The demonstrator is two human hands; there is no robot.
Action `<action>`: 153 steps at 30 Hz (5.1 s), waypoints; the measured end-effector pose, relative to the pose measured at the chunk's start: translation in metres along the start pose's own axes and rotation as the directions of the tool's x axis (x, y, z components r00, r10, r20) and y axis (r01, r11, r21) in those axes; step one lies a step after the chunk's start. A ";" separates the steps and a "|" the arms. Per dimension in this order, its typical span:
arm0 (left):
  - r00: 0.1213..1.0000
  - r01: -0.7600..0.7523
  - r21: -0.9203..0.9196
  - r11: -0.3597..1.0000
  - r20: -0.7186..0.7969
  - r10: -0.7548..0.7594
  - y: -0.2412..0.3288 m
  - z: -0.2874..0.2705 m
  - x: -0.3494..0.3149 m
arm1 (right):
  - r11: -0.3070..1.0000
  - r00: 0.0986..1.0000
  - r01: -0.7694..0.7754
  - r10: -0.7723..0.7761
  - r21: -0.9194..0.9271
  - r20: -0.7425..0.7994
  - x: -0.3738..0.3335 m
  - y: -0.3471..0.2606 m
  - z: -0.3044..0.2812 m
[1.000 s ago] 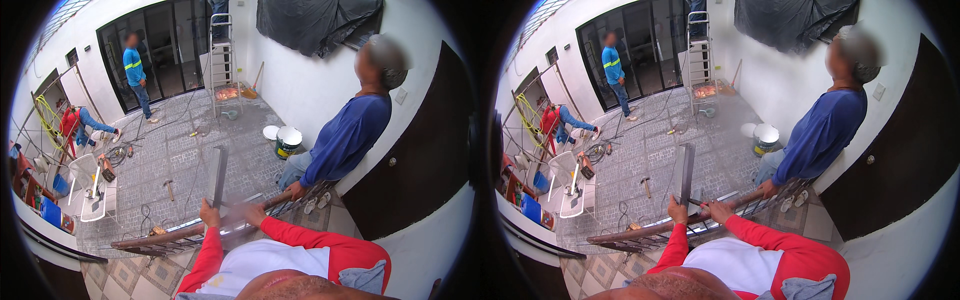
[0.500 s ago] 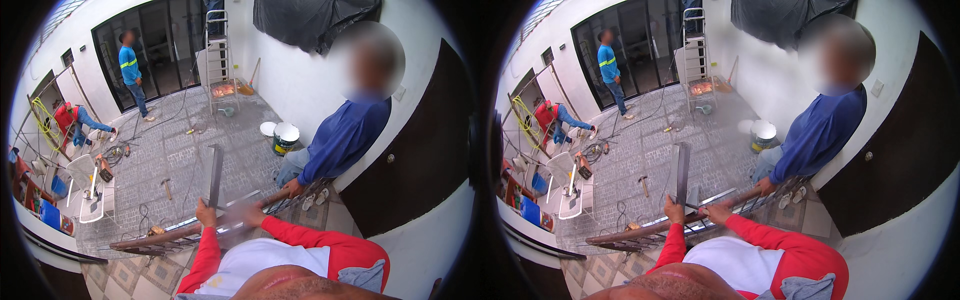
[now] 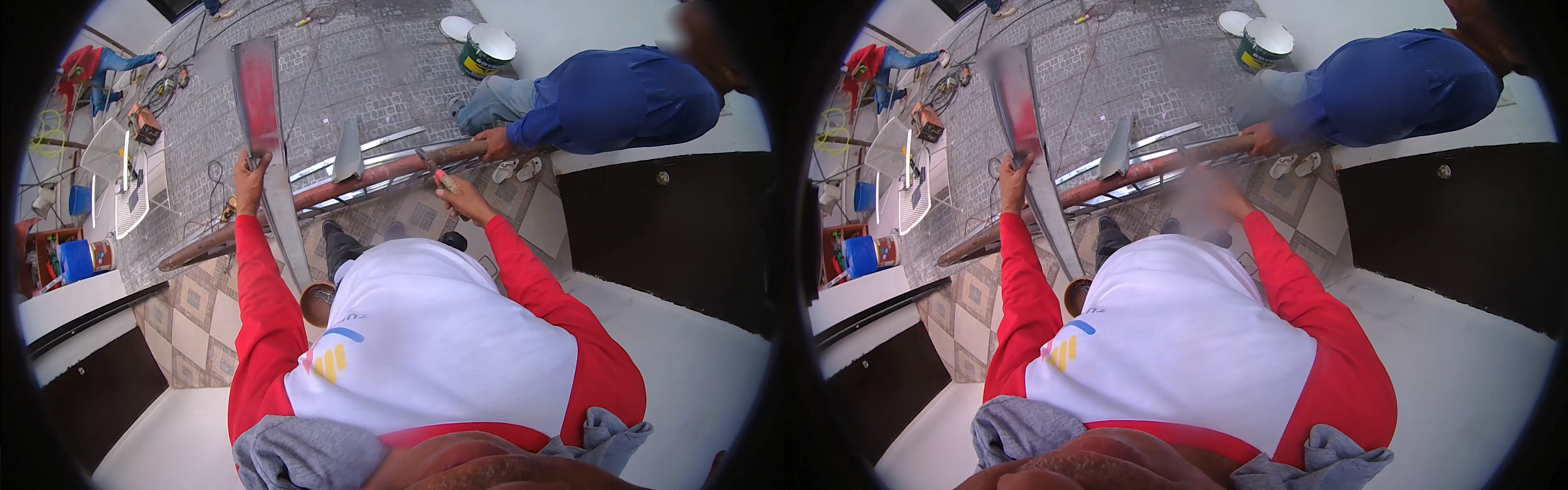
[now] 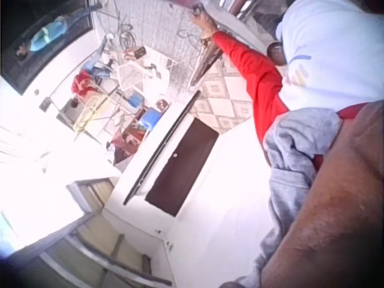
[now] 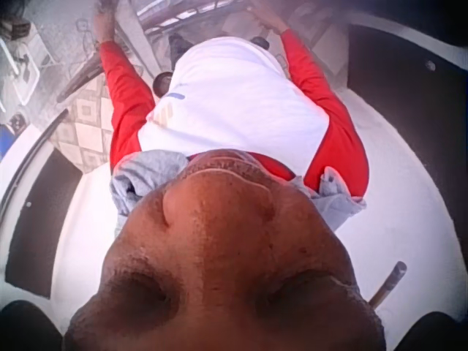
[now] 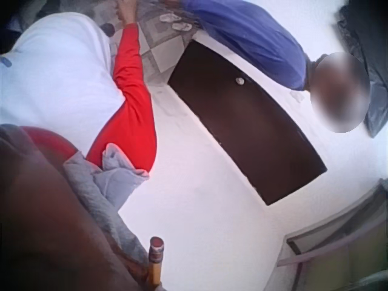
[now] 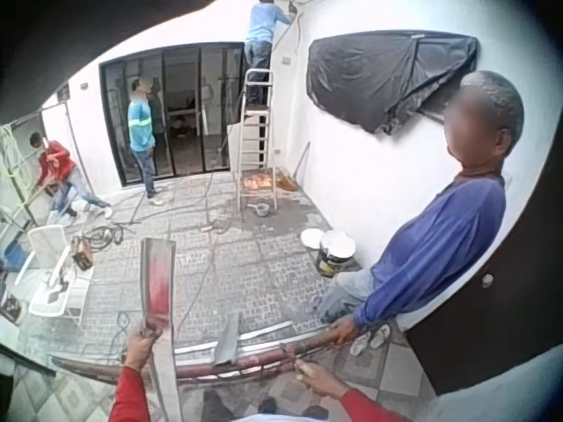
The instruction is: The person positions a long metal bar on a metal frame with assistance from another worker, then uses a utility knife to trim the bar. They later use a power drill to fasten the bar to the frame.
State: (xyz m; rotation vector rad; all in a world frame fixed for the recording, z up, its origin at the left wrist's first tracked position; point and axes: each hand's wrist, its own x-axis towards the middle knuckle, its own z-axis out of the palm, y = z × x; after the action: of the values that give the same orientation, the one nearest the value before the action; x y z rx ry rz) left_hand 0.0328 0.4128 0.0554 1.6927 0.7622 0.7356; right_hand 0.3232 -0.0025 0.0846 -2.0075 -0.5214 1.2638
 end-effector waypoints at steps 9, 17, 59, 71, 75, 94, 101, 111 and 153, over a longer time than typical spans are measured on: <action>0.992 0.081 0.007 0.997 -0.098 -0.080 -0.025 -0.084 0.030 | 0.960 0.996 -0.033 0.056 0.278 -0.075 0.039 0.031 0.011; 0.979 0.114 0.149 0.982 -0.183 -0.086 -0.053 -0.118 0.015 | 0.882 0.987 -0.042 0.111 0.470 -0.119 0.056 0.036 0.015; 0.945 0.286 0.224 0.932 -0.226 -0.236 -0.135 -0.201 -0.058 | 0.962 0.839 0.194 -0.266 -0.194 -0.476 0.127 -0.032 0.082; 0.927 0.336 0.157 0.929 -0.233 -0.295 -0.118 -0.196 -0.072 | 0.939 0.936 0.345 -0.345 -0.010 -0.071 0.123 -0.147 0.203; 0.871 0.291 0.099 0.951 -0.440 -0.221 -0.076 -0.231 -0.123 | 0.958 0.957 0.285 -0.282 -0.040 0.067 0.114 -0.162 0.224; -0.026 0.577 0.092 0.811 -0.991 0.130 0.040 -0.436 -0.477 | 0.828 0.622 0.545 -0.293 -0.133 0.726 0.155 -0.177 0.418; 0.052 0.402 -0.054 0.914 -0.995 -0.082 0.014 -0.549 -0.510 | 0.937 0.799 0.328 -0.209 -0.117 0.564 0.117 -0.228 0.561; 0.346 0.427 0.001 0.904 -0.924 -0.162 0.020 -0.791 -0.442 | 0.922 0.781 0.386 -0.310 -0.029 0.541 0.124 -0.369 0.721; 0.444 0.658 -0.270 0.703 -0.615 -0.652 -0.529 -1.260 -0.002 | 0.172 0.795 0.539 -0.427 -0.825 0.430 0.755 -0.512 1.487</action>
State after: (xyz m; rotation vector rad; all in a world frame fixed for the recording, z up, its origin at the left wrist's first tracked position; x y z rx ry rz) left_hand -1.0265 1.2433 -0.1795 0.9173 1.8299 0.7614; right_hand -0.6588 1.3475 -0.4206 -2.2308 -2.1979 0.5998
